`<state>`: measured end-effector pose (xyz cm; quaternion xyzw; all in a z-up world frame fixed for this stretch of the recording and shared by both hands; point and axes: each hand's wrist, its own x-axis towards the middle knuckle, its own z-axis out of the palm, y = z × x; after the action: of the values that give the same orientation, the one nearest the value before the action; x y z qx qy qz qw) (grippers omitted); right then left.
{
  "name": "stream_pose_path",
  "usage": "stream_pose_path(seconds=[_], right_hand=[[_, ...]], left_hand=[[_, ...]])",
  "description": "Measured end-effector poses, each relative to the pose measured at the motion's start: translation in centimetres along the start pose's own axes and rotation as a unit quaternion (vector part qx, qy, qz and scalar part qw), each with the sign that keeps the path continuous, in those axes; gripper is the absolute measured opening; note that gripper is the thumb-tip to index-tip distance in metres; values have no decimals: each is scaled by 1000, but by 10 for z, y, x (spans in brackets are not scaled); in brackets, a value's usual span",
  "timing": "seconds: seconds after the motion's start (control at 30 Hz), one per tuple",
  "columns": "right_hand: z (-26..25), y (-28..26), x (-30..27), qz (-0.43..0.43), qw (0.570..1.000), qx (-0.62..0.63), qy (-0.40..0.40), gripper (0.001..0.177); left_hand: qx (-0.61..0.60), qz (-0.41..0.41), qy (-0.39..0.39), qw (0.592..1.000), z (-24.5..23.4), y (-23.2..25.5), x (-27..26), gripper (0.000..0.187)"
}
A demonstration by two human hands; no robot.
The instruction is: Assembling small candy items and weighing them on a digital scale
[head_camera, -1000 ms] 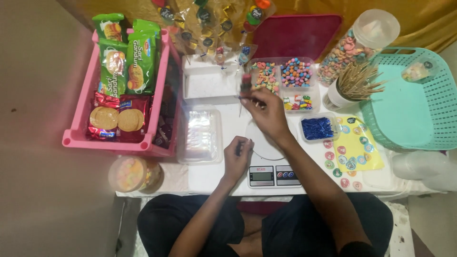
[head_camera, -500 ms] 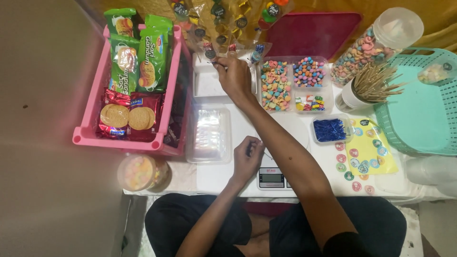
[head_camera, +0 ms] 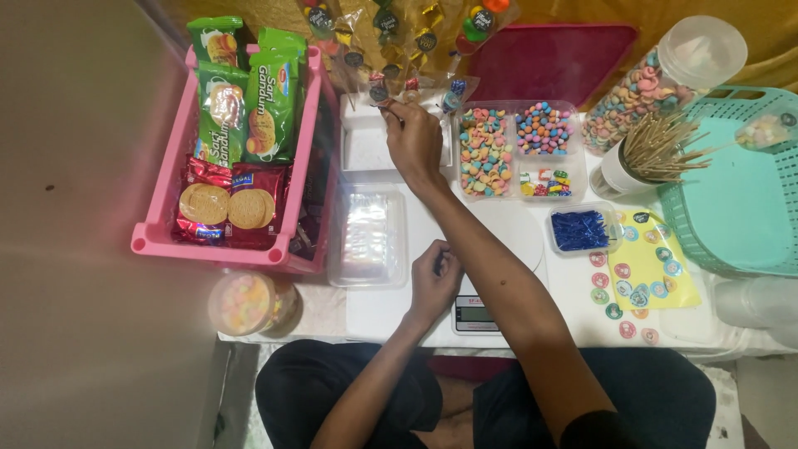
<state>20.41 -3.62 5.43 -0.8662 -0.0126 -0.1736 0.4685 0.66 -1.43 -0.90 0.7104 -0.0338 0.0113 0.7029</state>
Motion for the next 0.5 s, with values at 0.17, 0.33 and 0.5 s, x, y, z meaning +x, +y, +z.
stream_pose_path(seconds=[0.17, 0.33, 0.5], right_hand=[[10, 4, 3, -7, 1000, -9, 0, 17], [11, -4, -2, 6, 999, -28, -17, 18], [20, -2, -5, 46, 998, -52, -11, 21]], left_hand=[[9, 0, 2, 1000, 1, -3, 1, 12], [17, 26, 3, 999, 1, -5, 0, 13], [2, 41, -2, 999, 1, -10, -2, 18]])
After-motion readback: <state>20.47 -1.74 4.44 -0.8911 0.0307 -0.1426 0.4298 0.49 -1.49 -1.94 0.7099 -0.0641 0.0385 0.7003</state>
